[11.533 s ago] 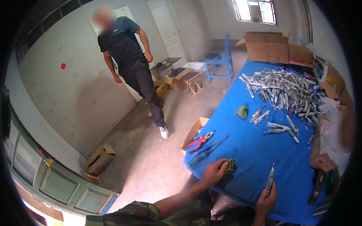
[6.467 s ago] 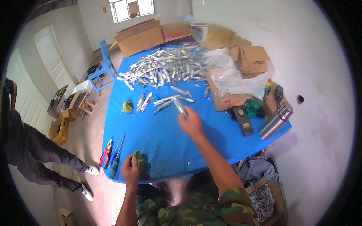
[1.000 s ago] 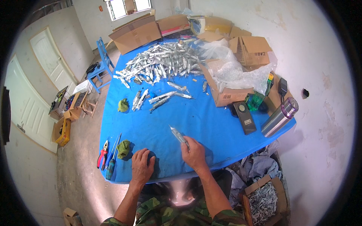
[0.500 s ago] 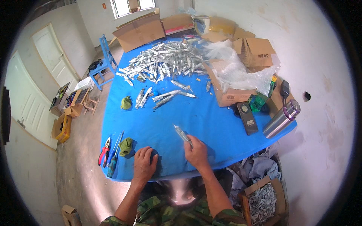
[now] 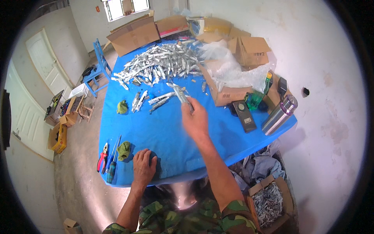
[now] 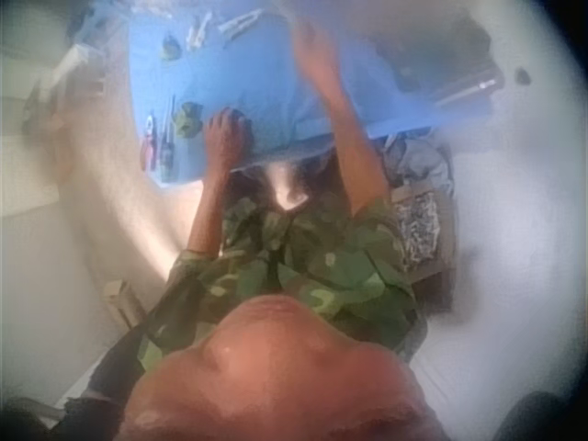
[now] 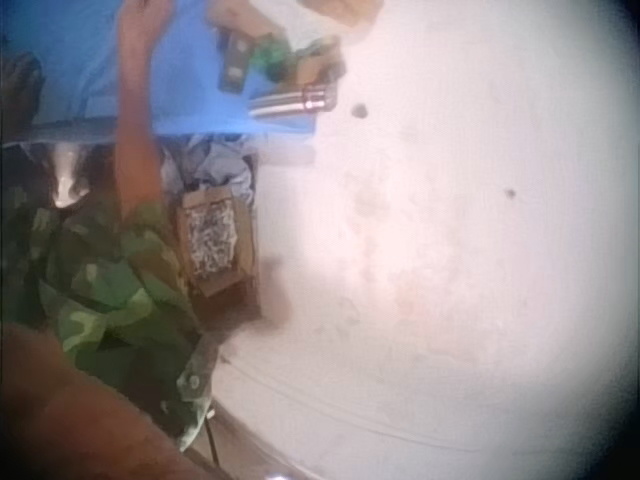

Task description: The person wipes small metal components with a cloth and manipulates them with a tool and by hand while sitting at a table.

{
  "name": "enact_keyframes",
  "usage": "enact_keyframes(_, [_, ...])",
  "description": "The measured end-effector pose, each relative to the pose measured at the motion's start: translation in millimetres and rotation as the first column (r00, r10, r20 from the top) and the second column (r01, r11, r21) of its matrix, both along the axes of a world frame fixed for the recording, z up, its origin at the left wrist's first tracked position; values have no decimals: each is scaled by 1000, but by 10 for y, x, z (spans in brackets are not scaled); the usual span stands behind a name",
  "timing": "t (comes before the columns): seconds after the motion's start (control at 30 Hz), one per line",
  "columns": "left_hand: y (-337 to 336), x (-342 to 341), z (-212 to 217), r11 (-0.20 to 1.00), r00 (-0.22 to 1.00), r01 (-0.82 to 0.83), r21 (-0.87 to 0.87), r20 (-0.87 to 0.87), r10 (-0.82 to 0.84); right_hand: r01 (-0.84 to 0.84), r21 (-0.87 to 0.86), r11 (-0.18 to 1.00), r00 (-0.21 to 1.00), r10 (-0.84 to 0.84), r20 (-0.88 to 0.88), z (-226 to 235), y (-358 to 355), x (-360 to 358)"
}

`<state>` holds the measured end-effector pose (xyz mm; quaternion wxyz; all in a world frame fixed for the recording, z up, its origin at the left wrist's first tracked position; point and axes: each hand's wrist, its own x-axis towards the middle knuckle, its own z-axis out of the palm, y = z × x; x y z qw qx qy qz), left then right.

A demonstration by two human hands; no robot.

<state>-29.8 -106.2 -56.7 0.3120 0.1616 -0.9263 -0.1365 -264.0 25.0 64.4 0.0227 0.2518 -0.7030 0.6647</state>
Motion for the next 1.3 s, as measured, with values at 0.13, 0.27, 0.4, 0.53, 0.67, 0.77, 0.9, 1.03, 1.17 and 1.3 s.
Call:
enact_keyframes(0.13, [-4,-14,-8,1000,1000,-6,15,1,6,-186,-50,981,944,192,269,-186,225,279])
enact_keyframes(0.27, [26,-4,-4,1000,1000,8,23,-13,-8,-240,-232,943,740,332,585,-587,580,958])
enact_keyframes(0.4, [45,20,13,999,1000,13,32,-25,-13,-178,-329,927,603,367,709,-804,853,1446])
enact_keyframes(0.53, [37,34,24,997,997,60,51,-46,-57,-168,-344,924,520,380,765,-944,1079,1719])
enact_keyframes(0.67, [172,58,232,983,982,176,61,-79,-171,-126,-410,903,391,425,816,-1029,1240,1812])
enact_keyframes(0.77, [420,181,480,951,951,306,35,-51,-304,-58,-445,894,274,443,854,-1071,1333,1866])
enact_keyframes(0.9, [645,400,541,884,883,468,-4,38,-468,-50,-464,885,188,464,866,-1089,1366,1974])
enact_keyframes(1.03, [670,568,494,854,848,519,-23,141,-511,-226,-518,825,82,546,834,-932,1449,2021])
enact_keyframes(1.17, [689,697,533,829,809,559,18,206,-550,-305,-569,764,-32,589,808,-946,1539,2037])
enact_keyframes(1.3, [708,798,573,826,802,564,-13,244,-545,-441,-608,660,-81,646,759,-1093,1648,2011])
